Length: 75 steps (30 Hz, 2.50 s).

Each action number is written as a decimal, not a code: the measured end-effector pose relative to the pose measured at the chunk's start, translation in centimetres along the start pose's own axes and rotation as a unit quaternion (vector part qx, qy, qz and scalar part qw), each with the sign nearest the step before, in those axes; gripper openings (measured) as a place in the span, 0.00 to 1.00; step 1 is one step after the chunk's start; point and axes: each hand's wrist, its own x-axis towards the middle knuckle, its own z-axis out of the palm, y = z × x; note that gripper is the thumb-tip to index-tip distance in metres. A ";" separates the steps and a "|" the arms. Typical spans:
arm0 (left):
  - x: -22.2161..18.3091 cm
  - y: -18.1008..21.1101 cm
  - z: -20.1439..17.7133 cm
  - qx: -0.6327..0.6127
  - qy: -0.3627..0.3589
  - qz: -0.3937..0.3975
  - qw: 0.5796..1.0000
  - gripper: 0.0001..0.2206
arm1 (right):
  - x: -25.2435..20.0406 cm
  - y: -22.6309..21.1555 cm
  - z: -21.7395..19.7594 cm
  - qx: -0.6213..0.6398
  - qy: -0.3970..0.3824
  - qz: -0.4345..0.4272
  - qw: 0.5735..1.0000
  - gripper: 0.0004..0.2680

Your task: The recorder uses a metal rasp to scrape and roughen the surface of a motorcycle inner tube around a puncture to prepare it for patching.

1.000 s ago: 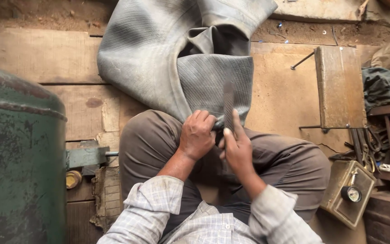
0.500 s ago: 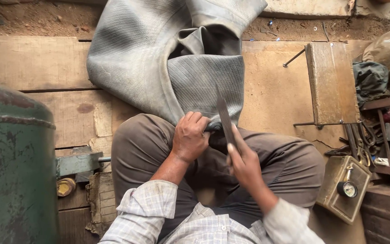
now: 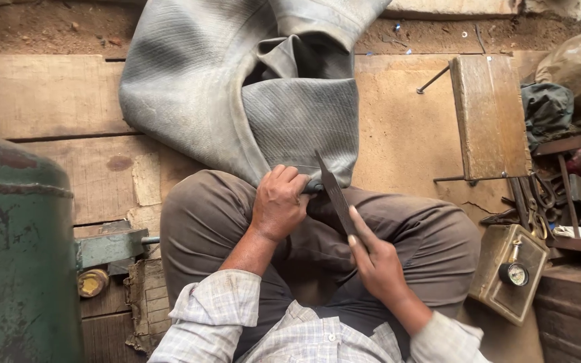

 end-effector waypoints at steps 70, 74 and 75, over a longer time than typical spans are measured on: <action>3.2 0.6 -1.2 -0.068 -0.014 -0.123 0.990 0.10 | 7.6 3.2 1.4 0.301 -0.056 0.079 0.949 0.23; 2.8 0.3 -0.6 -0.079 -0.022 -0.141 0.987 0.11 | 7.8 3.8 1.6 0.281 -0.066 0.071 0.955 0.23; 2.6 0.2 -0.4 -0.078 -0.035 -0.155 0.984 0.10 | 7.8 3.9 1.6 0.263 -0.067 0.073 0.960 0.23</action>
